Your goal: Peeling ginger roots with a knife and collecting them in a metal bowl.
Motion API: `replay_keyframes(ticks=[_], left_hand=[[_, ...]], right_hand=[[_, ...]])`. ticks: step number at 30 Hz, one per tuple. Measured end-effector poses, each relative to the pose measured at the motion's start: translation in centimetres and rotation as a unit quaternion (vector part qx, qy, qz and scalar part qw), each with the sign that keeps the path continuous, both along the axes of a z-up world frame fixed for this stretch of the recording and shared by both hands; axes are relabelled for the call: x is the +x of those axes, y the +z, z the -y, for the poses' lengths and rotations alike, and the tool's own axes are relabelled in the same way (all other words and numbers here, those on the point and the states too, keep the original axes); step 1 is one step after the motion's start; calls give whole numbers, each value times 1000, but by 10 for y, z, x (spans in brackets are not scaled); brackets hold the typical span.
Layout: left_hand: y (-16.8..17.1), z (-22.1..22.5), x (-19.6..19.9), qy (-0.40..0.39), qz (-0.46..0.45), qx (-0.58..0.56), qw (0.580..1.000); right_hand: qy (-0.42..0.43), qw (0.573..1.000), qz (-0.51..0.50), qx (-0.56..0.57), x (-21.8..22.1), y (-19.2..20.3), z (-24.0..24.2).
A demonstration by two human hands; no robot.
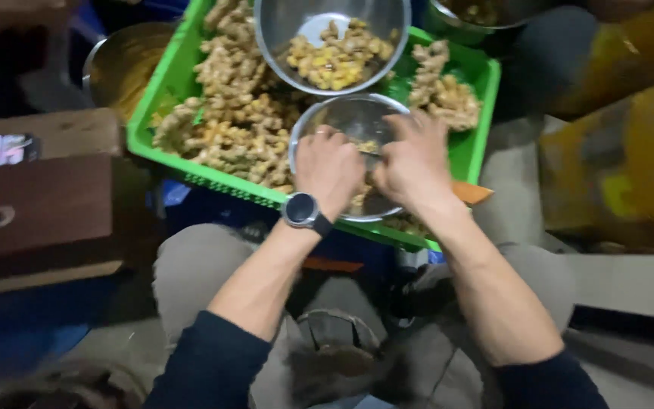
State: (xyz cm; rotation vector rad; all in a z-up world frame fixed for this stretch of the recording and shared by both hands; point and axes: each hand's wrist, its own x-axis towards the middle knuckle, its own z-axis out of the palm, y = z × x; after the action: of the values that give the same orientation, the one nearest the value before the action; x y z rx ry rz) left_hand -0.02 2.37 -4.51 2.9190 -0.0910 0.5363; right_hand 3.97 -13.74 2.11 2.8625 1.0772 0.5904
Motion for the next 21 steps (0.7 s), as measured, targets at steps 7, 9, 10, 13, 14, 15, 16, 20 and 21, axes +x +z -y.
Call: replay_keyframes(ticks=[7, 9, 10, 13, 14, 15, 16, 20, 21], left_hand=[[44, -13, -18, -17, -25, -41, 999], [35, -15, -13, -25, 31, -36, 999], [29, -15, -9, -31, 42, -29, 998], [52, -11, -22, -32, -28, -32, 999], [68, -9, -29, -24, -108, -46, 993], [60, -11, -24, -22, -105, -44, 993], [52, -14, -19, -16, -36, -34, 999], [69, -12, -19, -40, -42, -34, 998], [76, -12, -19, -36, -41, -31, 998]], right_hand=[[-23, 996, -91, 13, 3, -7, -10], [2, 997, -41, 69, 3, -4, -11], [-21, 991, -122, -42, -2, 5, -12], [-48, 971, -197, -131, -7, 19, -16], [-50, 973, -192, -114, -5, 21, -18], [-49, 974, -189, -113, -2, 18, -16], [-32, 987, -141, -71, 1, 13, -15], [-23, 970, -218, -102, -5, 37, -8], [-18, 971, -217, -101, 0, 33, -6]])
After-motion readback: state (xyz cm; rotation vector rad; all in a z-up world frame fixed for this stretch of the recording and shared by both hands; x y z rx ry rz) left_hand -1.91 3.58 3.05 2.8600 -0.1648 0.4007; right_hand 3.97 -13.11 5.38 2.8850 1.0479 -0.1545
